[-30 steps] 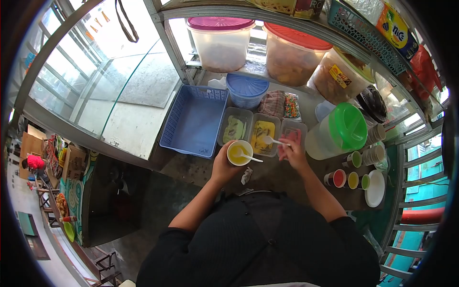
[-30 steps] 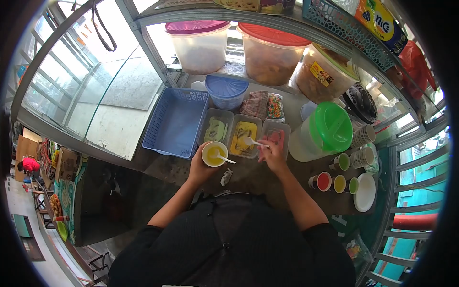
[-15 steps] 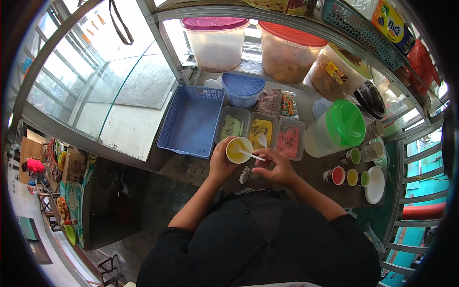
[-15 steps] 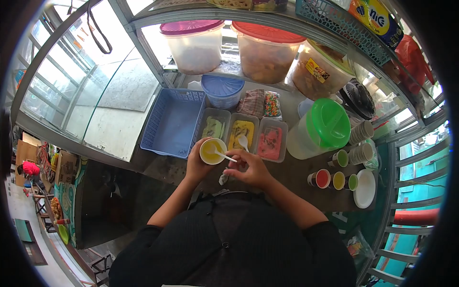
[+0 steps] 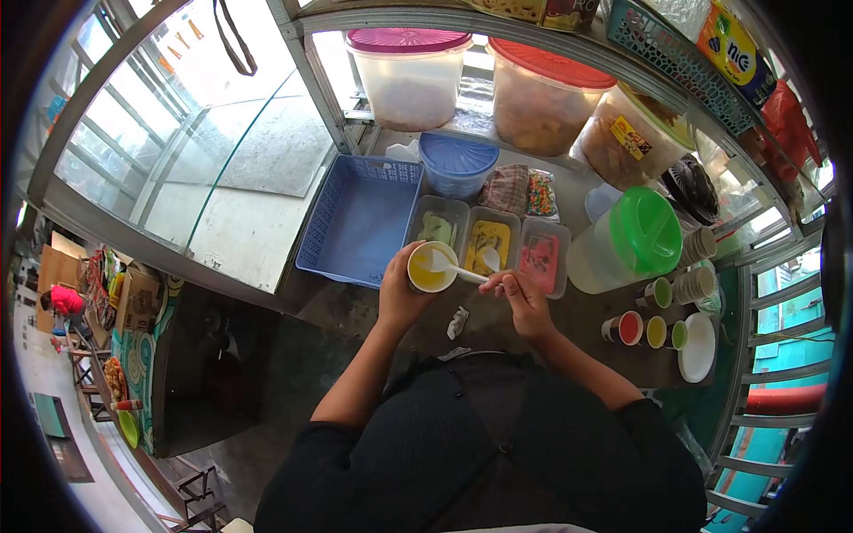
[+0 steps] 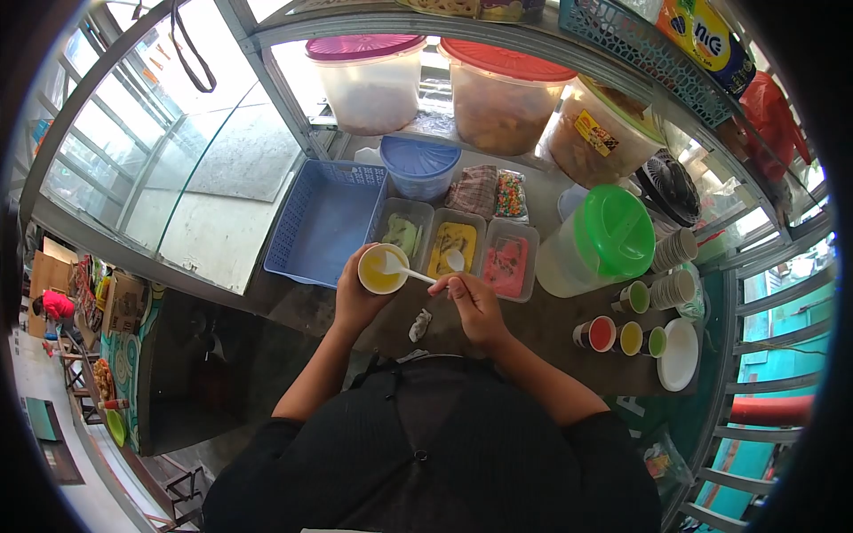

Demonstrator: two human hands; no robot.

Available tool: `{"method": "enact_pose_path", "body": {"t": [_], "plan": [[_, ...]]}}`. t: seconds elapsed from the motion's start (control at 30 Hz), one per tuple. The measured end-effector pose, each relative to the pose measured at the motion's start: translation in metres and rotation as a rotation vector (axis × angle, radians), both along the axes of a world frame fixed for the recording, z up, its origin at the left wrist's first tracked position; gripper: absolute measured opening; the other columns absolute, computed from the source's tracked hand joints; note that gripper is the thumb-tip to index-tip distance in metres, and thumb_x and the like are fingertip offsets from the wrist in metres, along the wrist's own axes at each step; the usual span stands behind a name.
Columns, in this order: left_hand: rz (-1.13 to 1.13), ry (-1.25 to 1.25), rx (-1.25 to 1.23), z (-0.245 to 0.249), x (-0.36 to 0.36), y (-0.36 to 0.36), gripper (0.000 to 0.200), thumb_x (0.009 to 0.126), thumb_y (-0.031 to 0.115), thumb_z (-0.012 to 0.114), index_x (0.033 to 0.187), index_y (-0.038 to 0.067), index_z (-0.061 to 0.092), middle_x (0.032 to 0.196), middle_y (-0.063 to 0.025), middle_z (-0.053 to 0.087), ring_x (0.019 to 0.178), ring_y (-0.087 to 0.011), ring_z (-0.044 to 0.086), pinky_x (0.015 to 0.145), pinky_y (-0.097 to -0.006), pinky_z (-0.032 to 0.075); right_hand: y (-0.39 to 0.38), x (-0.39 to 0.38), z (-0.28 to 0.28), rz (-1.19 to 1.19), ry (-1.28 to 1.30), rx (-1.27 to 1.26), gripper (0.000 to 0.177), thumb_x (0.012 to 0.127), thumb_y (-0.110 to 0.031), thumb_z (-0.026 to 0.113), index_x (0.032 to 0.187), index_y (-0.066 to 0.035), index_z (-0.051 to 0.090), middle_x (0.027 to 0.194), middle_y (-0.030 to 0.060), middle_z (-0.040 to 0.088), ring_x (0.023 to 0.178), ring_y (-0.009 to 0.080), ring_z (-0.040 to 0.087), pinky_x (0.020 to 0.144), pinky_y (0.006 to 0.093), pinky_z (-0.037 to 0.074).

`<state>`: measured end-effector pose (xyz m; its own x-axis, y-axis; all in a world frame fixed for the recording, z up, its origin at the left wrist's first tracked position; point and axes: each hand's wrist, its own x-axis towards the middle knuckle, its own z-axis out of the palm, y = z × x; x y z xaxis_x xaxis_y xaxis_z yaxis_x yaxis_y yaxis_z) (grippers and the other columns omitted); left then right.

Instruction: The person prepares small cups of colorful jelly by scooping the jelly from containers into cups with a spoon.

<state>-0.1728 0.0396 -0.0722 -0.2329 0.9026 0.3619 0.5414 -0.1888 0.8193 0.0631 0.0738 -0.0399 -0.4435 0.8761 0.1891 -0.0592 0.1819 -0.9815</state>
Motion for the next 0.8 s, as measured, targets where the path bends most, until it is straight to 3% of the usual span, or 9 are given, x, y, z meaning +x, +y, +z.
{"method": "enact_pose_path", "body": {"t": [0.07,0.2,0.4,0.5,0.6,0.8], "plan": [[-0.002,-0.016,-0.013,0.007,-0.001,0.000,0.076,0.066,0.013,0.088,0.134,0.009,0.054,0.130,-0.0116,0.063,0.123,-0.0355,0.059,0.102,-0.0439,0.048,0.002,0.006,0.000,-0.010,-0.025,0.033,0.035,0.110,-0.027,0.046,0.104,-0.003,0.071,0.094,0.0020,0.070,0.078,0.0084,0.051,0.077,0.0261,0.044],[-0.002,0.010,-0.007,0.003,-0.005,0.003,0.080,0.068,0.014,0.093,0.136,0.004,0.052,0.125,-0.0136,0.066,0.117,-0.0264,0.065,0.099,-0.0380,0.051,0.002,0.015,0.023,0.014,-0.117,0.138,0.032,0.109,-0.024,0.047,0.103,-0.003,0.069,0.092,0.0046,0.070,0.079,0.0113,0.057,0.078,0.0277,0.046],[-0.019,-0.041,-0.017,0.001,-0.005,0.003,0.081,0.069,0.014,0.093,0.137,0.004,0.051,0.125,-0.0123,0.066,0.117,-0.0226,0.065,0.099,-0.0359,0.052,0.003,0.015,0.055,0.087,-0.172,0.489,0.019,0.104,-0.017,0.055,0.098,-0.004,0.068,0.093,0.0094,0.069,0.088,0.0258,0.067,0.083,0.0357,0.049],[-0.014,-0.043,-0.014,0.003,-0.005,0.003,0.081,0.068,0.014,0.094,0.136,0.004,0.051,0.124,-0.0123,0.066,0.116,-0.0225,0.065,0.099,-0.0358,0.051,0.002,0.016,0.064,0.130,-0.219,0.589,0.012,0.099,-0.015,0.061,0.098,-0.005,0.067,0.094,0.0084,0.069,0.093,0.0282,0.067,0.085,0.0394,0.049],[-0.013,-0.048,-0.029,0.004,-0.005,0.003,0.081,0.068,0.015,0.094,0.136,0.004,0.052,0.124,-0.0124,0.066,0.116,-0.0228,0.065,0.099,-0.0360,0.051,0.001,0.016,0.080,0.153,-0.309,0.786,0.009,0.095,-0.015,0.065,0.098,-0.006,0.067,0.096,0.0072,0.069,0.095,0.0276,0.067,0.087,0.0402,0.049],[-0.023,-0.044,-0.015,0.008,-0.004,0.002,0.080,0.067,0.016,0.094,0.135,0.004,0.053,0.125,-0.0130,0.066,0.117,-0.0255,0.065,0.099,-0.0377,0.051,-0.004,0.014,0.095,0.179,-0.387,0.927,0.008,0.093,-0.015,0.067,0.097,-0.008,0.067,0.096,0.0061,0.068,0.096,0.0254,0.067,0.086,0.0399,0.048]]}}
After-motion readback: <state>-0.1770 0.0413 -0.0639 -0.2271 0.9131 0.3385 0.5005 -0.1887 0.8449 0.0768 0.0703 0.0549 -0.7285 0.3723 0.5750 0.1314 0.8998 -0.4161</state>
